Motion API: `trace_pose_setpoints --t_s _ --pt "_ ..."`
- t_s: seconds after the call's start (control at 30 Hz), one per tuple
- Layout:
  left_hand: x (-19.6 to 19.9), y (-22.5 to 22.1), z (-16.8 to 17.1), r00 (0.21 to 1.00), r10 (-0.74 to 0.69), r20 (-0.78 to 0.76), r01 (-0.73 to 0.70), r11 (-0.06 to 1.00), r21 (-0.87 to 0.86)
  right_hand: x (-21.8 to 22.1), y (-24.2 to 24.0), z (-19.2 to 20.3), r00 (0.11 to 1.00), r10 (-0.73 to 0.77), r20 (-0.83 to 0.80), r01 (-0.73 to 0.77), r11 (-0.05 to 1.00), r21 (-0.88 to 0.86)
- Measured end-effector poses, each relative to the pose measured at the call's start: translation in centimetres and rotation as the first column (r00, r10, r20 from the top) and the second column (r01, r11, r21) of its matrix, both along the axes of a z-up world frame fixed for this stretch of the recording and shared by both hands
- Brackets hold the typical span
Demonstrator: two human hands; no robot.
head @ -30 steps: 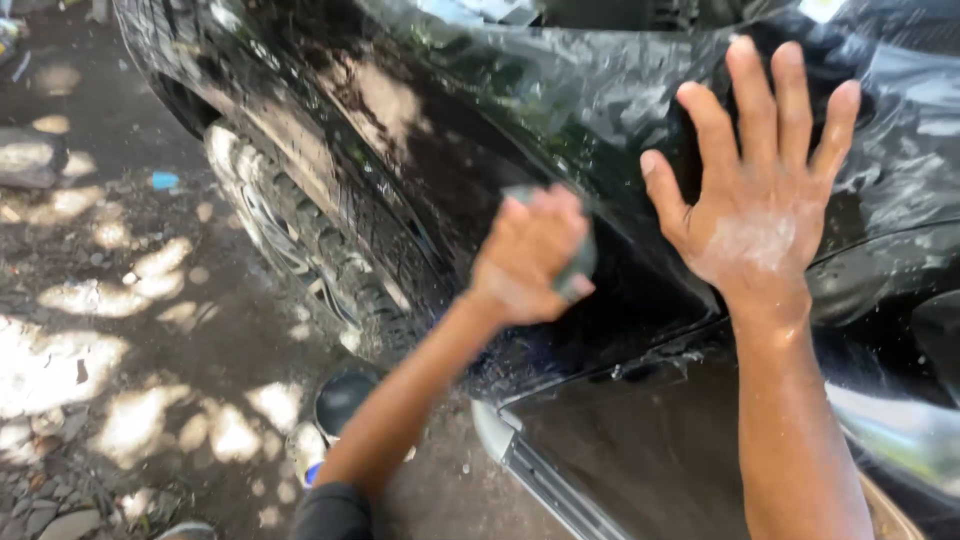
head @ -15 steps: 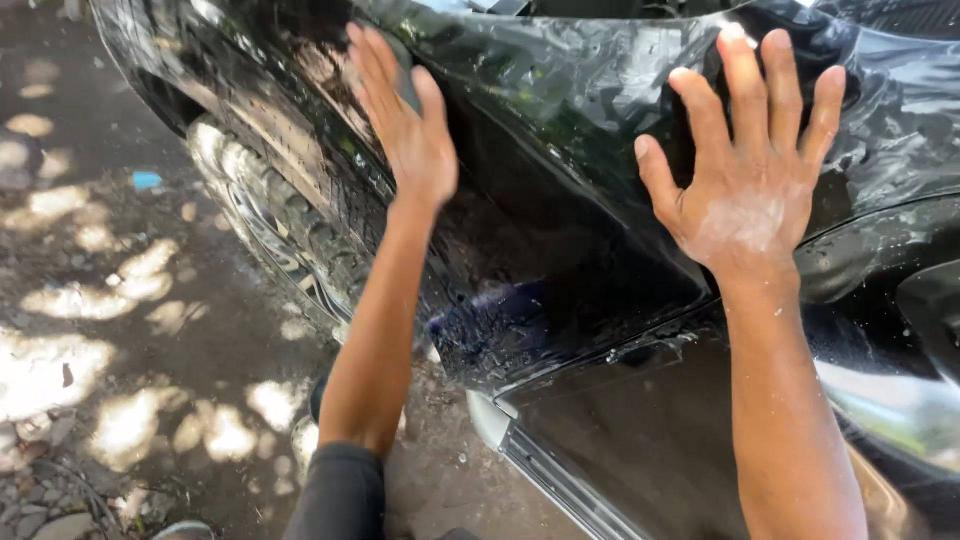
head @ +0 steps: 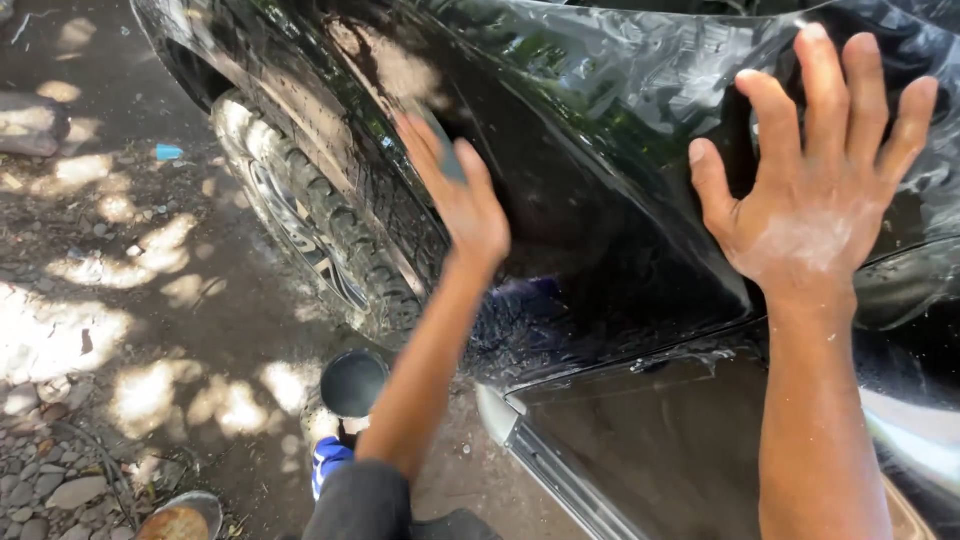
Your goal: Sand down a section of a black car's body panel using sandpaper and water.
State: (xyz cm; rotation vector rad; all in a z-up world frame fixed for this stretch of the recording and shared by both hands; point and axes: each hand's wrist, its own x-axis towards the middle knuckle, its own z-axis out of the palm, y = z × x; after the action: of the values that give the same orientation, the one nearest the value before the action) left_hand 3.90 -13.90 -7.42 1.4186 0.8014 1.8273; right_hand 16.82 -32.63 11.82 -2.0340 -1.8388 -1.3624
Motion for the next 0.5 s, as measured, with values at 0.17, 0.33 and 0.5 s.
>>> trace_pose_setpoints --t_s 0.17,0.33,0.5 --pt "0.9 -3.9 -4.3 0.994 0.032 -0.102 -0.016 0.989 0.147 0.5 -0.2 -0.1 0.999 -0.007 0.032 0.006 1.0 0.016" --pt "-0.8 9.9 -0.1 0.973 0.094 -0.21 -0.101 0.995 -0.023 0.5 0.2 -0.2 0.999 -0.028 0.031 0.027 0.999 0.024" --pt "-0.2 -2.9 -7.0 0.974 -0.055 -0.22 0.064 0.997 0.036 0.4 0.1 -0.3 0.997 -0.027 0.076 0.024 0.999 0.04"
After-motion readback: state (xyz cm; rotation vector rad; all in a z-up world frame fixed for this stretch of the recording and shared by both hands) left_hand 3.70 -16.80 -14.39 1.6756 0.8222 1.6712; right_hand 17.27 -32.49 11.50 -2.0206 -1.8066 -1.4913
